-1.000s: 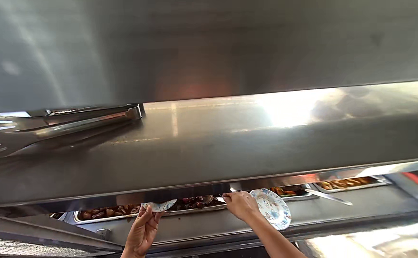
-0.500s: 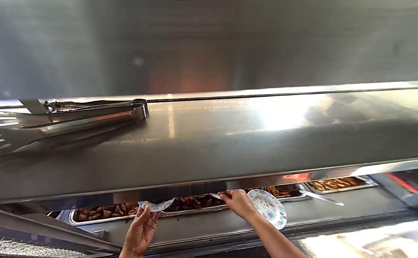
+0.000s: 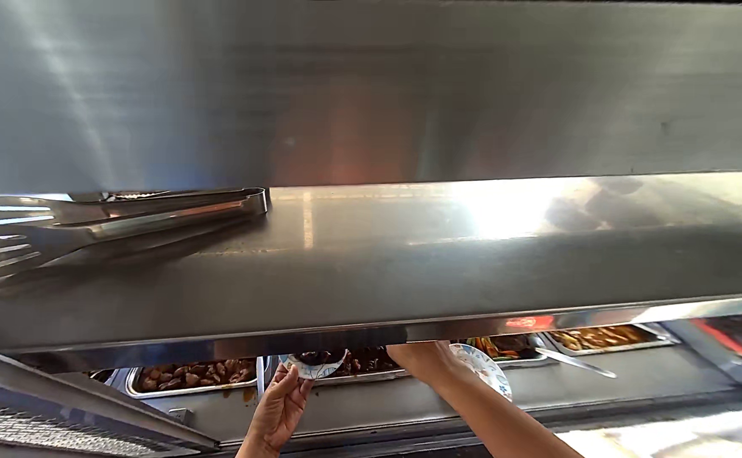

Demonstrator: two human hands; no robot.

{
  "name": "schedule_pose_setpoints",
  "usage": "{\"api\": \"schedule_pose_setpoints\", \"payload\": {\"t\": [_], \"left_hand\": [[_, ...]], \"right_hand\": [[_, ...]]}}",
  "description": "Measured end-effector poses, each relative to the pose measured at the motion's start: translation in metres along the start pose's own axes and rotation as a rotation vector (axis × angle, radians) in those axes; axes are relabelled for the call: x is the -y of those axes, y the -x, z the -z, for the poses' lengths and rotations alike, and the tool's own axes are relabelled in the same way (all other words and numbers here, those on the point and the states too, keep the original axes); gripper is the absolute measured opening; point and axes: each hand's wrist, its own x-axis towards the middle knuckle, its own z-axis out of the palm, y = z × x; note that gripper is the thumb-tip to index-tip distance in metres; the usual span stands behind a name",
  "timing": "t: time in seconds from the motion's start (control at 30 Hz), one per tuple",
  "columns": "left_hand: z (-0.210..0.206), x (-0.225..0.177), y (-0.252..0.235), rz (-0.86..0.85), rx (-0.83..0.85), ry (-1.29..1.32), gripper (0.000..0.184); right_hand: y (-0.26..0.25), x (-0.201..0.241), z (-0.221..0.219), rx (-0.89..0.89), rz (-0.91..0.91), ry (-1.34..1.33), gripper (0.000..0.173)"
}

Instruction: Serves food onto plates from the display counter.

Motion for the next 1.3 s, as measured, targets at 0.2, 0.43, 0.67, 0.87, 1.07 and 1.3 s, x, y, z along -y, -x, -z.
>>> {"api": "schedule_pose_setpoints", "payload": {"t": [0.2, 0.43, 0.67, 0.87, 1.07, 1.3], "left_hand": [[-0.002, 0.003, 0.002, 0.033, 0.033, 0.016, 0.026], [0.002, 0.005, 0.003, 0.074, 0.107, 0.017, 0.035], [0.009, 0.0, 0.001, 0.046, 0.083, -0.114, 0.031], [0.013, -0.008, 0.009, 0.039, -0.024, -0.337, 0.021], [0.02, -0.004, 0.017, 0.081, -0.148, -0.506, 0.018], [0.016, 0.016, 0.015, 0.119, -0.272, -0.649, 0.015]], "right_hand": [[0.006, 0.001, -0.018, -0.427, 0.242, 0.188, 0.009], [0.007, -0.007, -0.027, -0.501, 0.312, 0.151, 0.009], [0.013, -0.018, -0.017, -0.496, 0.131, 0.15, 0.011], [0.018, -0.049, -0.026, 0.254, -0.34, 0.163, 0.03], [0.024, -0.059, -0.071, 0.504, -0.485, 0.157, 0.04], [0.029, -0.067, -0.084, 0.609, -0.413, 0.008, 0.035]]}}
